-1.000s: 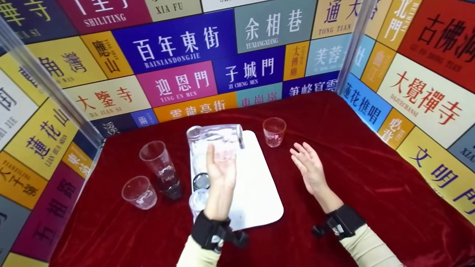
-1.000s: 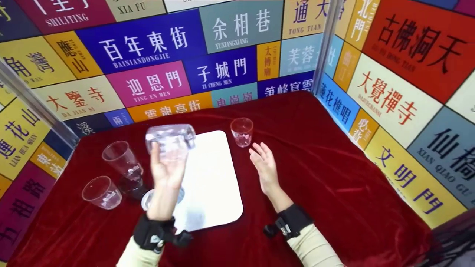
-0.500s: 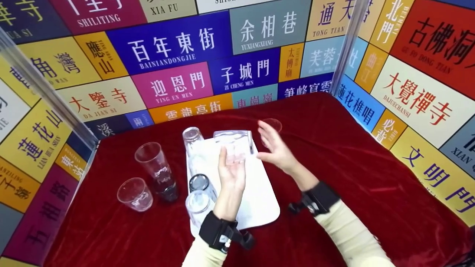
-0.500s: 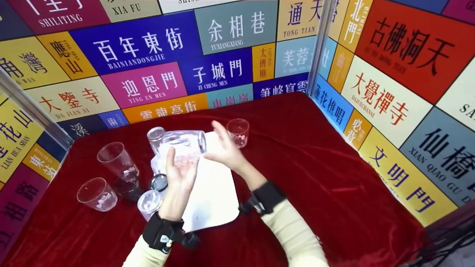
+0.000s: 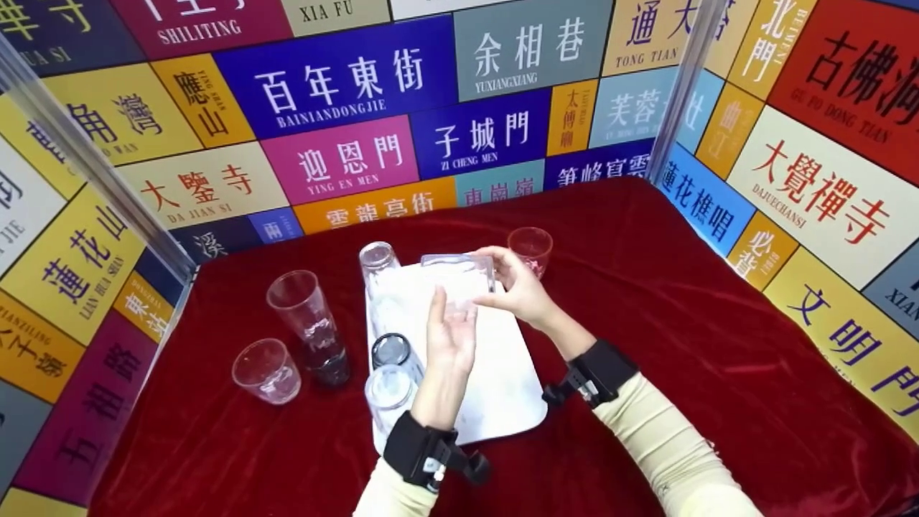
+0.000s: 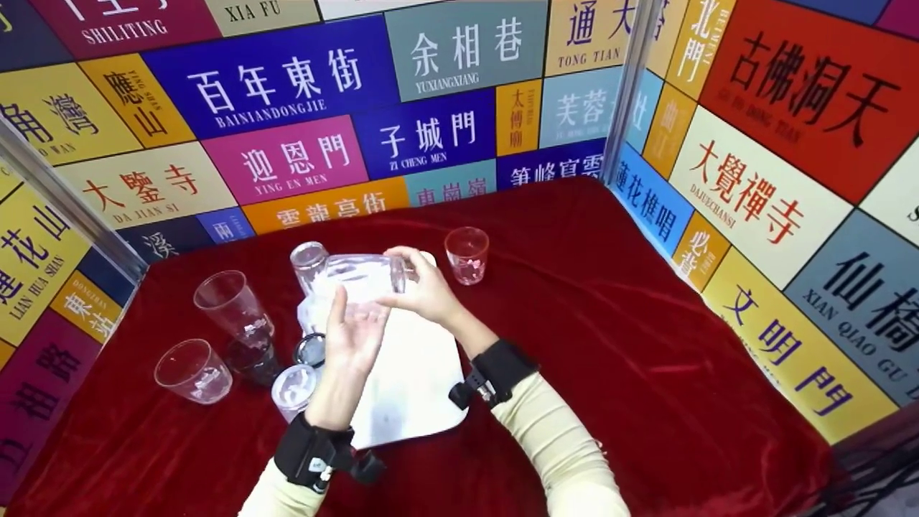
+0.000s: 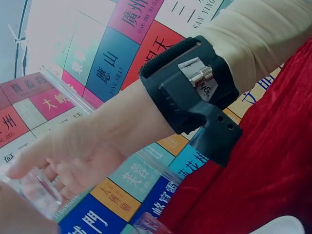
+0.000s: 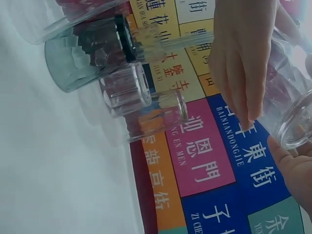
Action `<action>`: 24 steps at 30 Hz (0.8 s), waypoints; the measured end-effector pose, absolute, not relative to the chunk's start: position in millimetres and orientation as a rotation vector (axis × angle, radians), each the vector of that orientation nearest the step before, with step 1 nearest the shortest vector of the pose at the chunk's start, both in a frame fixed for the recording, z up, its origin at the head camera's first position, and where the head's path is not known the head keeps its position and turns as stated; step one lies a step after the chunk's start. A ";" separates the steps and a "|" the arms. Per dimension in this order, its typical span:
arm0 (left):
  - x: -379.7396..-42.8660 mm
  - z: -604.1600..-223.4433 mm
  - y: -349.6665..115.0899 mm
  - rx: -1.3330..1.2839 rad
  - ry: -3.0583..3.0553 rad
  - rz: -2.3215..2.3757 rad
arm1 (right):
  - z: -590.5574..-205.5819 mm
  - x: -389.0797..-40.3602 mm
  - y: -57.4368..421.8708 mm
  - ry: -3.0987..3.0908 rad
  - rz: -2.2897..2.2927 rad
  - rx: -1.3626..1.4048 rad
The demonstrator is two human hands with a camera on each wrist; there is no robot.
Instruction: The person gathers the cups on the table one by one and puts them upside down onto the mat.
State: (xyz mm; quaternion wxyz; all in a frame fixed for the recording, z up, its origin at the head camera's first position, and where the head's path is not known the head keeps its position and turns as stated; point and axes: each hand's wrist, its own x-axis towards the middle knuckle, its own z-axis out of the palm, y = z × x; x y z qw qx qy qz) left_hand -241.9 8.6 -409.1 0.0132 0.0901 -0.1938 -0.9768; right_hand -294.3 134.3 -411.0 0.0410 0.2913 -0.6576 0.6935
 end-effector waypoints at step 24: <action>-197.0 -384.6 -82.2 0.093 -1.513 -2.284 | -441.7 -424.4 100.5 -2.726 1.102 0.423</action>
